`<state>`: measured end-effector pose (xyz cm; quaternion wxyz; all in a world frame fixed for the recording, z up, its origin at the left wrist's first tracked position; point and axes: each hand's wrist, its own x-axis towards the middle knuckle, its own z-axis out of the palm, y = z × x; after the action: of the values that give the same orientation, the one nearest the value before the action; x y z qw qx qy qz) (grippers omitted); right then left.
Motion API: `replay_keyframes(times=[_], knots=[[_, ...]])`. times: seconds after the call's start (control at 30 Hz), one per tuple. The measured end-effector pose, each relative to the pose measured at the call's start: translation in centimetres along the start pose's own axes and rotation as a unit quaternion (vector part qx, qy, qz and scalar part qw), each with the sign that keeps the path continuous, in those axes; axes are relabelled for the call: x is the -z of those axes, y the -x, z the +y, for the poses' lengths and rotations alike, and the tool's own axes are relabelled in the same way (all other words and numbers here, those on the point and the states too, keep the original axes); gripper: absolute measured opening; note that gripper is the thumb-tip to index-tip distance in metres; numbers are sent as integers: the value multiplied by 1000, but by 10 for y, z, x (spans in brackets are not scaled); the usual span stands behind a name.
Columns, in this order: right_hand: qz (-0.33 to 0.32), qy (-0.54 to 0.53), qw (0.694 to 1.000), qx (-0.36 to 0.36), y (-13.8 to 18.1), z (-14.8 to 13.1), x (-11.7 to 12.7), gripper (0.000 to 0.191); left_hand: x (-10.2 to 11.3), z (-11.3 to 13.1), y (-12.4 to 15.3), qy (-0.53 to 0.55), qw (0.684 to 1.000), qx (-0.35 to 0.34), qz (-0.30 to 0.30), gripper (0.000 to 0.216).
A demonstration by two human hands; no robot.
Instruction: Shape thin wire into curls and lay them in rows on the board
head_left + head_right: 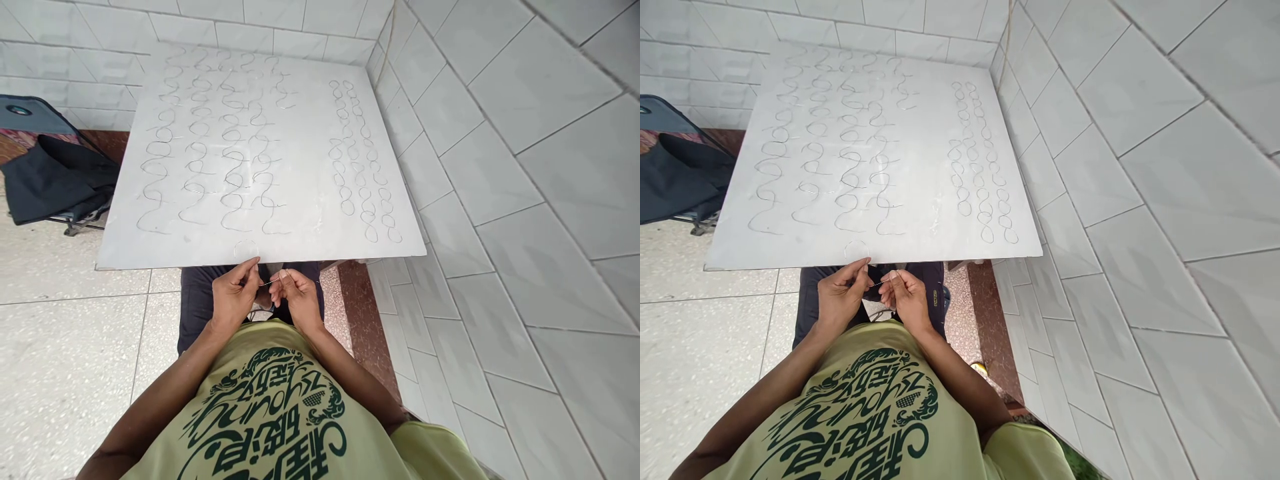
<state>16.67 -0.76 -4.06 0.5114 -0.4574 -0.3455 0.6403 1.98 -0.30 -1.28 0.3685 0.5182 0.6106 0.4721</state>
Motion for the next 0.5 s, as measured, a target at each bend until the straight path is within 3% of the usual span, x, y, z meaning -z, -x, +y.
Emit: replay_keyframes(times=[0.13, 0.3, 0.5], knots=[[3, -5, 1000, 5, -2, 0, -1, 39, 0, 3, -1, -15, 1000, 11, -7, 37], [17, -43, 999, 5, -4, -3, 3, 36, 3, 11, 1, 25, 998, 42, -28, 60], [22, -93, 995, -2, -8, -12, 8, 33, 4, 16, 7, 103, 984, 117, -89, 59]])
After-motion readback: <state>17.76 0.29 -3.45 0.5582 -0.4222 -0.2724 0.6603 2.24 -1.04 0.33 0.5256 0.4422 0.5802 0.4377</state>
